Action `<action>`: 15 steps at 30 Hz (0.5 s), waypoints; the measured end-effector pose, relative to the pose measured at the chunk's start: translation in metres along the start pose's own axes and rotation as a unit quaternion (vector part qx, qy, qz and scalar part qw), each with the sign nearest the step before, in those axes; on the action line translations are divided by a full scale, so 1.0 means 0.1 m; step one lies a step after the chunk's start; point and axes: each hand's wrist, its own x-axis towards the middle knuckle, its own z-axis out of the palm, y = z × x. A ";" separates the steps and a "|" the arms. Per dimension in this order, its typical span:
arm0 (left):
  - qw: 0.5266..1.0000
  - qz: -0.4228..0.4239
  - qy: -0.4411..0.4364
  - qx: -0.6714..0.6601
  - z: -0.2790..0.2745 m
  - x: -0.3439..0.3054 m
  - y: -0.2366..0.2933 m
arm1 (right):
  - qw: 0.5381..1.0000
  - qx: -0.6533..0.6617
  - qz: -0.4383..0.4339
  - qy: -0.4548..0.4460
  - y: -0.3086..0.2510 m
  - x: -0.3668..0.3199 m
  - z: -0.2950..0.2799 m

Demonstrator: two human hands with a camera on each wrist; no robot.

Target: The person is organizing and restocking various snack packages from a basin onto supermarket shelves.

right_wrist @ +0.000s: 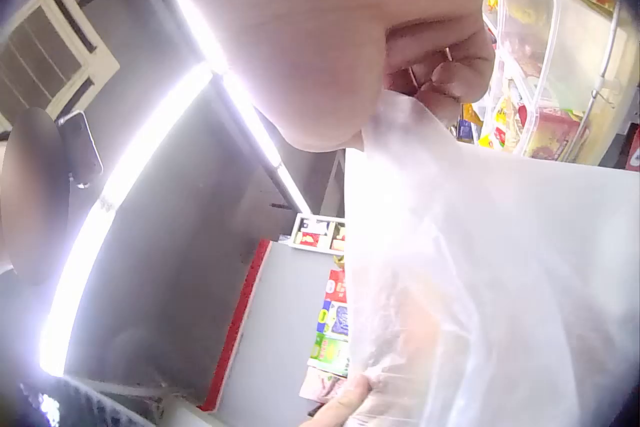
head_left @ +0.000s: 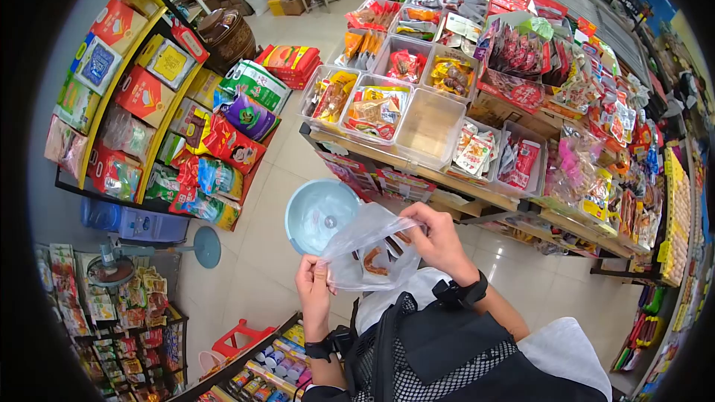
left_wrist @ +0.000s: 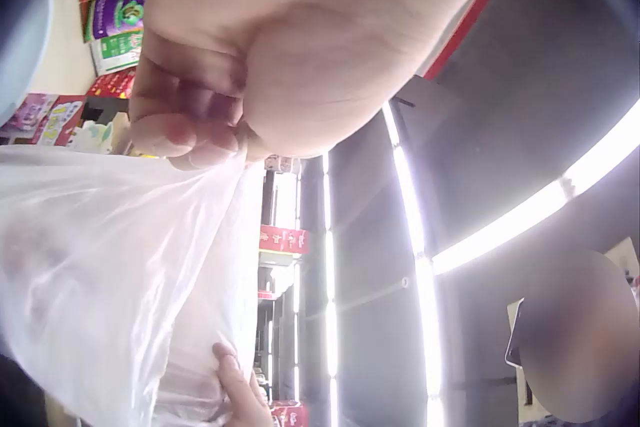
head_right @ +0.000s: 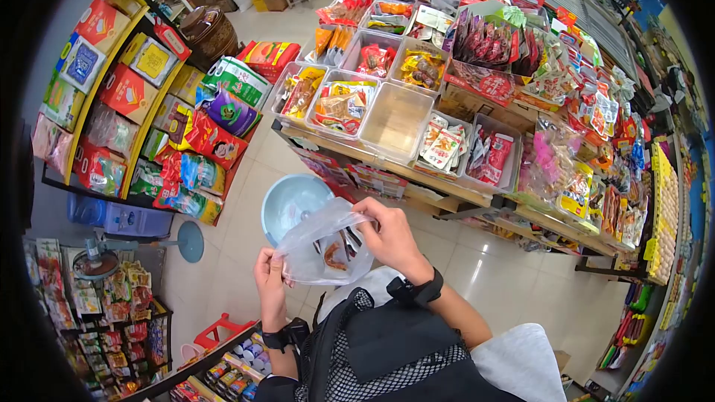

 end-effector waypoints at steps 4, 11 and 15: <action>0.998 0.003 0.027 0.058 0.29 0.04 0.22 | 0.997 0.071 -0.007 -0.019 0.06 0.10 -0.24; 0.989 0.013 0.009 0.150 0.56 0.25 0.10 | 0.989 0.137 0.009 0.047 0.46 0.10 -0.36; 0.995 -0.020 -0.055 0.082 0.73 0.33 0.14 | 0.988 0.145 0.030 0.042 0.48 0.09 -0.58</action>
